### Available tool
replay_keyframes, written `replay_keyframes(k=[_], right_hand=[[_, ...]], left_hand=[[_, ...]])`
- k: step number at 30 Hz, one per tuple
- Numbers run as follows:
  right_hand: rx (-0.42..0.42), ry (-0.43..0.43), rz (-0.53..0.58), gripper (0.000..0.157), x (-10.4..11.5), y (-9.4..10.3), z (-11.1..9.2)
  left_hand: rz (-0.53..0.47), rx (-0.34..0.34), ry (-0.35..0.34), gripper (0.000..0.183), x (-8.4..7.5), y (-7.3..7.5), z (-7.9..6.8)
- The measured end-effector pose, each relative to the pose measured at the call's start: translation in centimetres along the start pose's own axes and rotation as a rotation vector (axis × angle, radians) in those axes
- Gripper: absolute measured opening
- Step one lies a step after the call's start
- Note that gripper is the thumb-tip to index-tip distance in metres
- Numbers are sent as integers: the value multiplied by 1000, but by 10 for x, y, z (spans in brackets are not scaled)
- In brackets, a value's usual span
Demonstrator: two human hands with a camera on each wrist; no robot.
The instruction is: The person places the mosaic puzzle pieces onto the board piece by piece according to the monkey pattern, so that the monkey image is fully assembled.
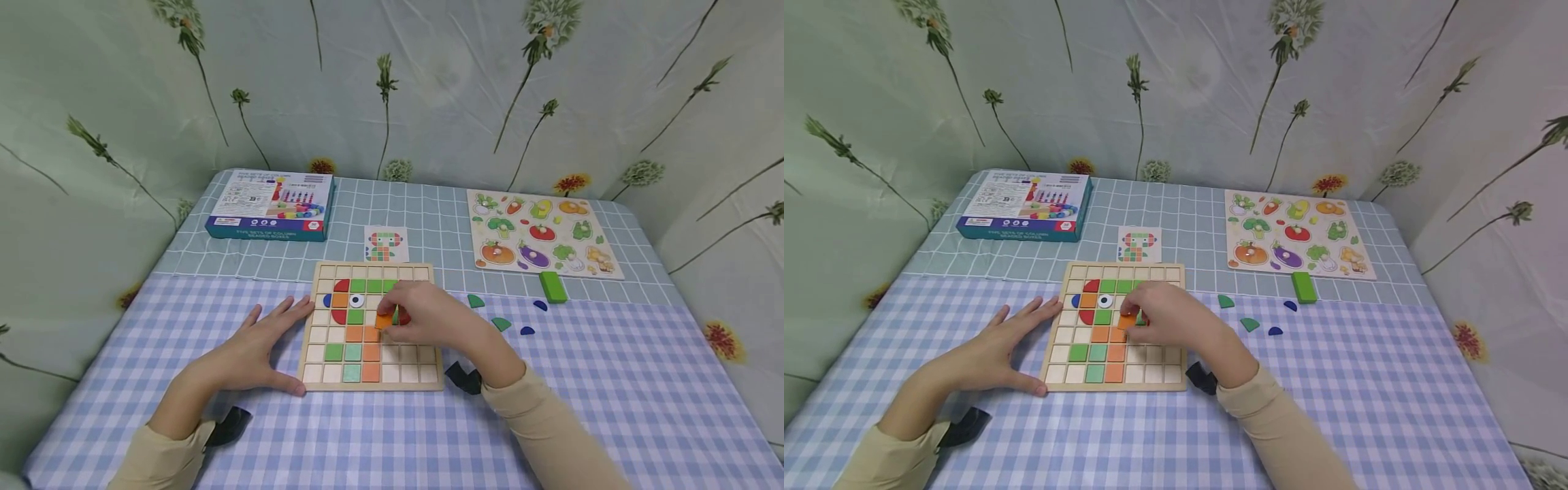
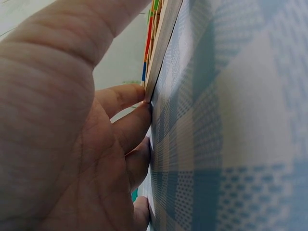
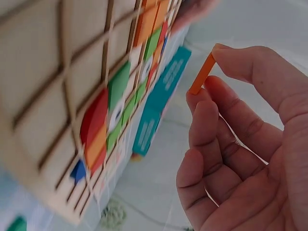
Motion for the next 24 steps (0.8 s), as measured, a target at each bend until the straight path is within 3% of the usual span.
replay_keyframes(k=[6, 24], right_hand=[[48, 7, 22, 20, 12, -21, 12], [113, 158, -109, 12, 42, -60, 27]], left_hand=[[-2, 1, -2, 136, 1, -1, 1], [7, 5, -1, 137, 1, 0, 0]])
Point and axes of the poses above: each hand's wrist, its own z-axis towards the middle knuckle, its own y-axis out of the back of the hand, x = y × z, the point moved 5 cm from there along z, towards the middle knuckle, and after that the axes turned 11 degrees about y, right-handed, at the moved point
